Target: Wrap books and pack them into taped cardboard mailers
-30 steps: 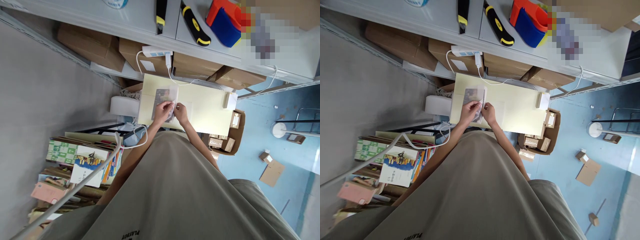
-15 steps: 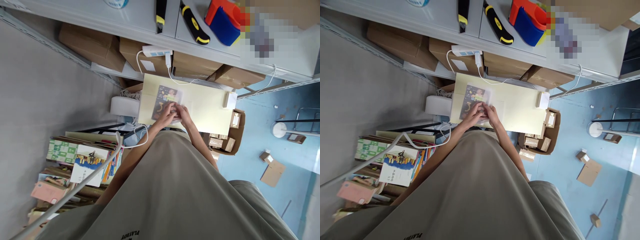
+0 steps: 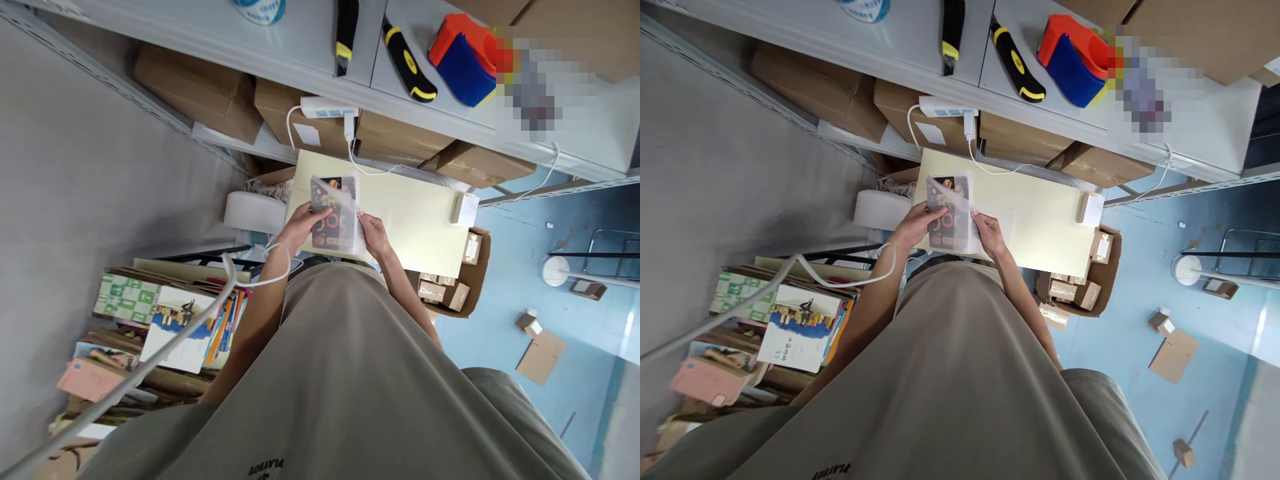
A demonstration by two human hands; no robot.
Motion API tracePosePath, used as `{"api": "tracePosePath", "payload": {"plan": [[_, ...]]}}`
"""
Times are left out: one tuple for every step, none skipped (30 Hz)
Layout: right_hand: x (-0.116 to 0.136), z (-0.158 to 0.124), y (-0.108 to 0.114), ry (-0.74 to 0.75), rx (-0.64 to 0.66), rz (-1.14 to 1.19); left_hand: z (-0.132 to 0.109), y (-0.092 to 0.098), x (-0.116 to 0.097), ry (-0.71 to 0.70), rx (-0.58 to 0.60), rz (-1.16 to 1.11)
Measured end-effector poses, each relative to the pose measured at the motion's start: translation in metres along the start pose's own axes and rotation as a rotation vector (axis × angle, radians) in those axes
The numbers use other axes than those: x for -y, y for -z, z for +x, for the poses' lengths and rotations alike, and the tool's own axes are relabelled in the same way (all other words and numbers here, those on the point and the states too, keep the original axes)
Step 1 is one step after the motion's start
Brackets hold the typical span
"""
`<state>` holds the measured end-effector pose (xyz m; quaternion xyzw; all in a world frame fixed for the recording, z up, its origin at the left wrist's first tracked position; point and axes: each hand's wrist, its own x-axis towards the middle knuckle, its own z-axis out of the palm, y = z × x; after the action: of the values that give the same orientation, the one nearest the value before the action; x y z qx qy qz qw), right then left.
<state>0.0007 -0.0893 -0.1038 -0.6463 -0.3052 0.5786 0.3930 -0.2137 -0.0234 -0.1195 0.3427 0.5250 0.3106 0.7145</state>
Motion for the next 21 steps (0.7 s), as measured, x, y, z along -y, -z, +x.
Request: {"api": "tracePosePath", "payload": {"plan": [[0.001,0.001,-0.002,0.011,0.000,-0.002,-0.001,0.000,0.001,0.013,-0.019,-0.024],[0.003,0.003,-0.004,0.027,-0.001,-0.003,-0.002,-0.001,0.001,0.019,-0.048,-0.040],[0.005,0.004,-0.006,0.050,-0.003,-0.005,-0.003,-0.002,0.001,0.017,-0.074,-0.054],[0.007,0.006,-0.008,0.077,-0.007,-0.007,-0.003,-0.003,0.001,0.010,-0.097,-0.068],[0.008,0.008,-0.010,0.106,-0.015,-0.011,-0.002,-0.003,0.000,-0.002,-0.119,-0.080],[0.010,0.010,-0.011,0.136,-0.026,-0.021,-0.001,-0.003,0.000,-0.013,-0.141,-0.090],[0.012,0.013,-0.013,0.162,-0.037,-0.036,0.000,-0.002,-0.001,-0.022,-0.162,-0.096],[0.013,0.015,-0.015,0.184,-0.047,-0.052,0.002,-0.001,0.000,-0.024,-0.181,-0.096],[0.013,0.017,-0.017,0.199,-0.053,-0.065,0.003,0.001,0.000,-0.020,-0.195,-0.092],[0.012,0.020,-0.019,0.206,-0.057,-0.068,0.006,0.003,0.002,-0.013,-0.204,-0.084],[0.010,0.023,-0.021,0.202,-0.058,-0.058,0.008,0.006,0.004,-0.006,-0.207,-0.073],[0.006,0.027,-0.023,0.186,-0.055,-0.041,0.011,0.010,0.007,-0.001,-0.205,-0.059],[0.002,0.031,-0.026,0.159,-0.054,-0.026,0.014,0.014,0.010,-0.004,-0.203,-0.042],[-0.003,0.036,-0.029,0.125,-0.055,-0.021,0.019,0.018,0.014,-0.012,-0.205,-0.019],[-0.008,0.041,-0.032,0.089,-0.059,-0.024,0.024,0.022,0.017,-0.020,-0.219,0.013],[-0.014,0.047,-0.035,0.056,-0.063,-0.032,0.030,0.027,0.020,-0.024,-0.243,0.053],[-0.019,0.054,-0.040,0.026,-0.070,-0.042,0.037,0.031,0.023,-0.024,-0.275,0.100],[-0.024,0.061,-0.044,0.000,-0.079,-0.050,0.045,0.035,0.026,-0.021,-0.314,0.146],[-0.029,0.070,-0.050,-0.024,-0.092,-0.055,0.054,0.040,0.028,-0.016,-0.352,0.188],[-0.033,0.079,-0.056,-0.047,-0.106,-0.058,0.064,0.044,0.030,-0.013,-0.378,0.220],[-0.036,0.088,-0.062,-0.071,-0.123,-0.059,0.074,0.049,0.032,-0.013,-0.390,0.245]]}}
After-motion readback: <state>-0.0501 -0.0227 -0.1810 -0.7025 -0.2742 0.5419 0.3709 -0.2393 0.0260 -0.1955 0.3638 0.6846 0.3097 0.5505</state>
